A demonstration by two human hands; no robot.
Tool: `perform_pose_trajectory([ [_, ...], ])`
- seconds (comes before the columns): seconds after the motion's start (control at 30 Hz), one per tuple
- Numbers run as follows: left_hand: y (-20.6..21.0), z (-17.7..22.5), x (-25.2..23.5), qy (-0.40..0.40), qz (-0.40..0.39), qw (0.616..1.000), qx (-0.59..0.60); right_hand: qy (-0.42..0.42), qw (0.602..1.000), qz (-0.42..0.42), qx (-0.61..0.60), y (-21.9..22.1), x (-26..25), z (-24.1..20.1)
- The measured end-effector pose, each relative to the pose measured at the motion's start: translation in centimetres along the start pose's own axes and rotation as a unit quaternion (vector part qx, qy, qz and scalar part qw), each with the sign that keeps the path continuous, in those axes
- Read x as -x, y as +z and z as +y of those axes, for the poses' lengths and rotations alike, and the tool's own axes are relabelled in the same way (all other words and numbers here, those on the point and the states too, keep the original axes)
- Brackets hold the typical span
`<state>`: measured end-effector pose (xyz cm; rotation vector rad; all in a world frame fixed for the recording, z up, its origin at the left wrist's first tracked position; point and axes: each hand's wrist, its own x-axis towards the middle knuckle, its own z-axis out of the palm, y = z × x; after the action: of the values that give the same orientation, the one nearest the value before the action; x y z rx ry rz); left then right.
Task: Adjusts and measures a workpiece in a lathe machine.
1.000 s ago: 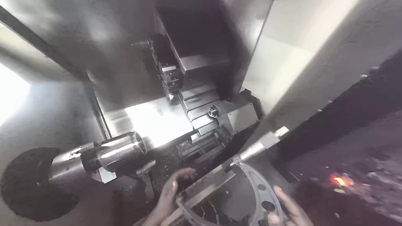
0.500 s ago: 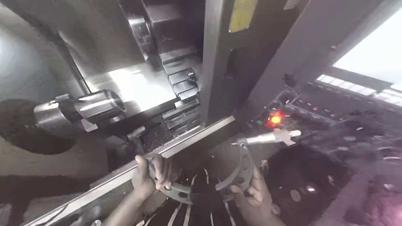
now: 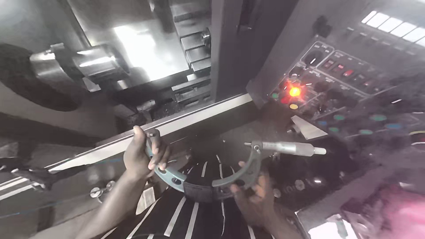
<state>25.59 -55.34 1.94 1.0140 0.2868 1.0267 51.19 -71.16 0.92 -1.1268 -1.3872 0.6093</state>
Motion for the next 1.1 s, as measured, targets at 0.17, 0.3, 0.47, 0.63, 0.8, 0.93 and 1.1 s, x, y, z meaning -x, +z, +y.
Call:
perform_pose_trajectory([
  [0.17, 0.7, -0.9, 1.3, -0.026, 0.043, 0.999, 0.001, 0.007, 0.999, -0.009, -0.037, -0.9, 0.8, 0.2],
  [0.3, 1.2, -0.9, 2.0, -0.022, 0.053, 0.998, -0.008, 0.020, 0.998, -0.023, -0.050, -1.2, 1.2, 0.0],
  [0.47, 1.6, -0.6, 2.6, -0.025, 0.061, 0.997, -0.027, 0.011, 0.999, -0.022, -0.027, -1.4, 1.3, -0.1],
  [0.63, 2.3, 0.1, 2.4, -0.009, 0.029, 0.999, -0.038, 0.017, 1.000, -0.017, -0.018, -1.5, 1.4, -0.6],
  [0.8, 2.0, 0.5, 2.6, -0.001, 0.019, 1.000, -0.023, -0.012, 1.000, -0.017, -0.005, -1.4, 1.1, -0.4],
  [0.93, 1.9, 0.5, 2.6, 0.002, 0.024, 1.000, -0.018, -0.003, 1.000, -0.018, -0.015, -1.2, 1.0, -0.5],
  [1.1, 1.6, 0.5, 2.5, 0.004, 0.040, 0.999, -0.025, -0.011, 1.000, -0.020, -0.019, -1.0, 0.6, -0.2],
])
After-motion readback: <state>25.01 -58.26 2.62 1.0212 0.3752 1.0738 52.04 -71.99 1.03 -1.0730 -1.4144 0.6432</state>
